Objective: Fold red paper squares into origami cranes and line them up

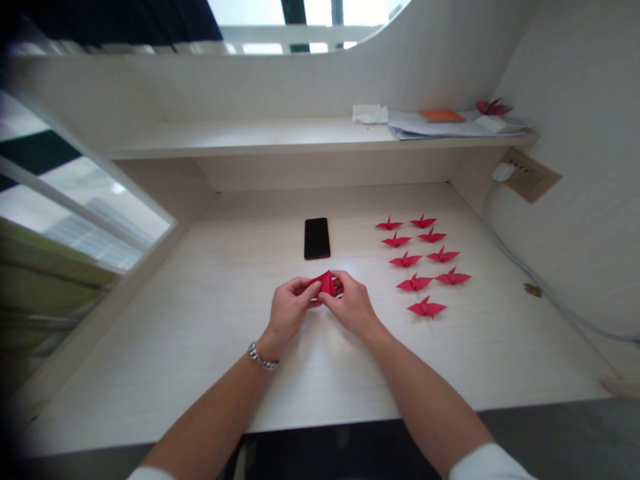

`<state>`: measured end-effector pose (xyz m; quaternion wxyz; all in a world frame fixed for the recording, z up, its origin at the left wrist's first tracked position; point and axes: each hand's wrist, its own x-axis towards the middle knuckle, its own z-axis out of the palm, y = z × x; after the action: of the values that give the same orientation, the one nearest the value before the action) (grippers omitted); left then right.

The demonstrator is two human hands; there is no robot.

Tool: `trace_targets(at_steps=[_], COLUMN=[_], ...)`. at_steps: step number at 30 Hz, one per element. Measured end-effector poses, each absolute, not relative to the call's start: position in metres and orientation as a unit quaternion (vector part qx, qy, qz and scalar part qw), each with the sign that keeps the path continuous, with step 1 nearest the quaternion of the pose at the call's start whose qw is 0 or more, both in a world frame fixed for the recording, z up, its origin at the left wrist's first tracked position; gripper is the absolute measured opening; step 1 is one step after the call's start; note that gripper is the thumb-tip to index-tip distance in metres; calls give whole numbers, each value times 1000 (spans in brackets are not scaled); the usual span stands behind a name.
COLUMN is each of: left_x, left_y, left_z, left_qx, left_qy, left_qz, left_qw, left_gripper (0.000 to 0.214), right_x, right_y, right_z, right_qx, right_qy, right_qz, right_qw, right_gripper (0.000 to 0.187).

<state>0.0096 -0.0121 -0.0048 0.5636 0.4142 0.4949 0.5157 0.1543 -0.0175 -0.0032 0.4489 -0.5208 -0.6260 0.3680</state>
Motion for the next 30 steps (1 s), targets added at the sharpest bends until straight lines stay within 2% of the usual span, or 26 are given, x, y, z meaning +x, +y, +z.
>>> trace_targets(at_steps=[5, 11, 14, 18, 23, 27, 30], left_x=[11, 12, 12, 11, 11, 9, 8], left_y=[-13, -13, -13, -14, -15, -15, -15], left_z=[-8, -4, -2, 0, 5, 9, 9], left_qx=[437, 423, 406, 380, 380, 347, 351], left_qy=[499, 500, 491, 478, 476, 442, 436], left_qz=[506, 514, 512, 483, 457, 459, 461], left_qw=[552, 554, 576, 628, 648, 688, 689], left_gripper=[33, 34, 33, 31, 32, 33, 34], right_x=[156, 157, 157, 156, 157, 160, 161], right_y=[-16, -17, -14, -7, -7, -10, -10], right_z=[-3, 2, -2, -8, -4, 1, 2], right_qx=[-520, -517, -542, -531, -502, -452, -448], right_qy=[-678, -680, -620, -473, -476, -417, -415], right_qz=[297, 306, 367, 548, 551, 633, 642], right_qw=[425, 420, 432, 440, 467, 469, 464], right_gripper=[42, 30, 25, 22, 26, 27, 26])
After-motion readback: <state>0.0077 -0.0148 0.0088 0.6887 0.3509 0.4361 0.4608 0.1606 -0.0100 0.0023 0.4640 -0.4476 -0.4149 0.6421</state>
